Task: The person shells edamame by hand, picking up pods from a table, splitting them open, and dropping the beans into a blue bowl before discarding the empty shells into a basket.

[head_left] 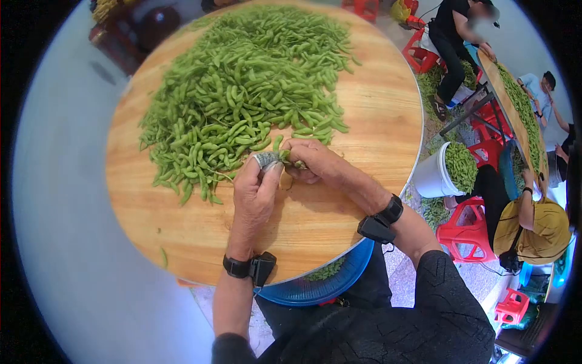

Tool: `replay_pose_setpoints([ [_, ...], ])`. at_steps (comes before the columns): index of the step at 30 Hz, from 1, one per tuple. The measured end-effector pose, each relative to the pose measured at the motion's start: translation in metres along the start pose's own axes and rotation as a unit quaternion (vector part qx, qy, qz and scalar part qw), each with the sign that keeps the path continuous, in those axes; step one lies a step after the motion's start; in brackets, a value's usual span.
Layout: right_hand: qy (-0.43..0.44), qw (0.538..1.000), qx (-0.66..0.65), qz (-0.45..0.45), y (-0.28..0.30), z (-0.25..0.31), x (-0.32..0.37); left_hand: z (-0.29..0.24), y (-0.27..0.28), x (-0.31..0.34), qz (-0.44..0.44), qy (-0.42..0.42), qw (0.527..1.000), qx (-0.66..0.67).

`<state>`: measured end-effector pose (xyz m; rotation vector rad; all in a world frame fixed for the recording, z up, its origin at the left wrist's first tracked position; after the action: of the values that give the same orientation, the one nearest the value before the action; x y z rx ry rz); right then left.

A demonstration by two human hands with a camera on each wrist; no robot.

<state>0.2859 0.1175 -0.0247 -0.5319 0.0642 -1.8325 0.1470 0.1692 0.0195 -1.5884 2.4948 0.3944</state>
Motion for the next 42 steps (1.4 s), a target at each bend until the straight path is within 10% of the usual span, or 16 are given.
replay_pose_setpoints([
  [13, -0.005, 0.998, 0.048, 0.034, -0.004, 0.009, 0.008, -0.001, 0.020, -0.010, -0.032, 0.090, 0.991, 0.092],
  [23, 0.117, 0.972, 0.075, -0.190, 0.073, 0.059, 0.005, 0.002, 0.002, 0.017, 0.289, 0.186, 0.938, -0.046],
  [28, 0.317, 0.773, 0.435, -0.336, 0.092, 0.076, -0.005, 0.005, 0.011, 0.010, 0.233, 0.190, 0.952, -0.049],
  [38, 0.346, 0.739, 0.468, -0.339, 0.075, 0.069, 0.008, 0.012, 0.014, -0.003, 0.126, 0.191, 0.973, 0.029],
  [42, 0.310, 0.815, 0.393, -0.293, 0.043, 0.067, 0.035, 0.013, 0.008, -0.003, 0.106, 0.228, 0.964, 0.089],
])
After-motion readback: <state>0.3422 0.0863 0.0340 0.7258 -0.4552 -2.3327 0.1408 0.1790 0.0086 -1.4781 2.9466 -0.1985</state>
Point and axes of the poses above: each hand's wrist, its own x-axis away from the middle knuckle, its own y-axis out of the back of the hand, z = x × y, the point moved 7 cm from there along -x, towards the middle knuckle, and after that the axes turned 14 degrees about -z, right-handed, at the moved point
